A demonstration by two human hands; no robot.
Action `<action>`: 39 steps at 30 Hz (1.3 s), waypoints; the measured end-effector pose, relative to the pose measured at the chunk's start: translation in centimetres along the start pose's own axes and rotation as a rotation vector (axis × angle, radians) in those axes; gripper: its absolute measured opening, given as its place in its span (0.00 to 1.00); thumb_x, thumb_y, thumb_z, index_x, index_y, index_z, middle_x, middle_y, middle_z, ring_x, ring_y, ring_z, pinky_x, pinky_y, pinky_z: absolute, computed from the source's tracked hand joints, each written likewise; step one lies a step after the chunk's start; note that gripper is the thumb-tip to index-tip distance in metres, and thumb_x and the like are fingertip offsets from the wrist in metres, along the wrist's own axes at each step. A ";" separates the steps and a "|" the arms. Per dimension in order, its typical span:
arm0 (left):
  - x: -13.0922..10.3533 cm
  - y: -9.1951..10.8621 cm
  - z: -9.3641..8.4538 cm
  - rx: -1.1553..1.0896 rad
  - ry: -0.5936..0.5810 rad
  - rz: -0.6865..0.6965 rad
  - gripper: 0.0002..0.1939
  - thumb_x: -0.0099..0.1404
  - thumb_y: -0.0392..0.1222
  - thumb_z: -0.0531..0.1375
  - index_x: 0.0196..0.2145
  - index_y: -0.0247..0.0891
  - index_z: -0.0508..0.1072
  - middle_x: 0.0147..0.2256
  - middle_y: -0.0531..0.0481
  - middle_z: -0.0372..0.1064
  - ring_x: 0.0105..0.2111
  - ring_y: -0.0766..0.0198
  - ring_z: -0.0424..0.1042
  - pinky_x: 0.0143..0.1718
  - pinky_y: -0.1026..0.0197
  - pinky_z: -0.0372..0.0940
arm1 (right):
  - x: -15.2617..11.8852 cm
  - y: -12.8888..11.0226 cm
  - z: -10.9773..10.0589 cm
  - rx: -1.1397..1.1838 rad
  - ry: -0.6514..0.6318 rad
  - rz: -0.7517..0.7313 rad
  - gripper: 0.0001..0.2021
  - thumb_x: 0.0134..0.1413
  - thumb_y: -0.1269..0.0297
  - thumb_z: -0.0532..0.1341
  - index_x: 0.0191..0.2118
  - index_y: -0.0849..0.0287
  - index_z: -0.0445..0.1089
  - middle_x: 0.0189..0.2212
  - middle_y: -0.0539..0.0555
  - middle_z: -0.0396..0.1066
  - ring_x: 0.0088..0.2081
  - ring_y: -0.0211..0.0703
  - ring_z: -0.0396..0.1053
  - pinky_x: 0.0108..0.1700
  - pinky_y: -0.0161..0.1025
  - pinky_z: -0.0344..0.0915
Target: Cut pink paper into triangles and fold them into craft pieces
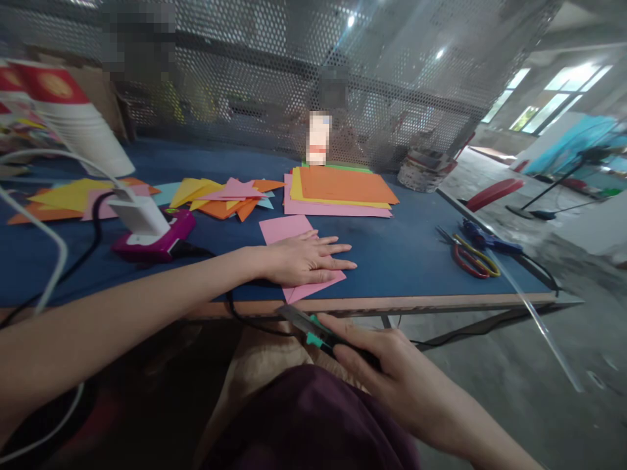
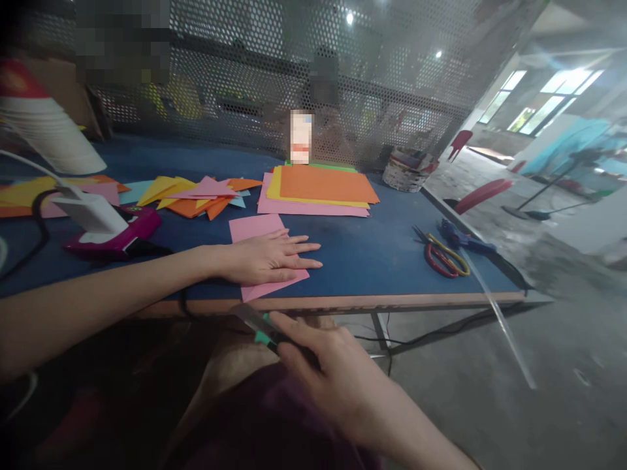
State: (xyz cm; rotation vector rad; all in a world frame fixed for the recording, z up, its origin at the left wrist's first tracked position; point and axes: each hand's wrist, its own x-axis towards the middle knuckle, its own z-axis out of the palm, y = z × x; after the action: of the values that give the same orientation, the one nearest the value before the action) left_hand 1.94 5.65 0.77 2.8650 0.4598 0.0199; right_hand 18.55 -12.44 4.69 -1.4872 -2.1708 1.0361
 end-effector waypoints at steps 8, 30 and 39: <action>0.0 -0.5 0.2 -0.099 0.060 0.018 0.26 0.71 0.57 0.43 0.65 0.55 0.49 0.68 0.55 0.38 0.67 0.54 0.37 0.64 0.42 0.35 | -2.6 3.7 -4.9 -0.422 0.513 0.161 0.24 0.65 0.54 0.50 0.65 0.50 0.54 0.51 0.52 0.72 0.48 0.48 0.72 0.44 0.40 0.69; 1.1 3.5 -0.5 -0.310 0.298 -0.647 0.50 0.47 0.59 0.66 0.61 0.37 0.51 0.59 0.37 0.53 0.59 0.45 0.55 0.56 0.45 0.57 | 4.3 11.2 -8.4 -1.139 0.756 0.110 0.24 0.65 0.54 0.48 0.60 0.62 0.59 0.52 0.64 0.64 0.48 0.59 0.65 0.42 0.50 0.66; 2.1 2.6 -1.9 -0.431 0.250 -0.675 0.45 0.43 0.54 0.69 0.57 0.43 0.57 0.51 0.46 0.61 0.48 0.50 0.65 0.44 0.53 0.63 | 6.3 9.4 -5.4 -0.818 0.688 -0.326 0.22 0.64 0.60 0.50 0.61 0.59 0.59 0.52 0.62 0.65 0.51 0.53 0.65 0.47 0.48 0.66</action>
State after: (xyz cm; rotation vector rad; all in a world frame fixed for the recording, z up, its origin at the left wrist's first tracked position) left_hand 4.59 4.34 3.14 2.1738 1.2707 0.3153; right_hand 25.56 -2.80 0.83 -1.3781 -2.2303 -0.4973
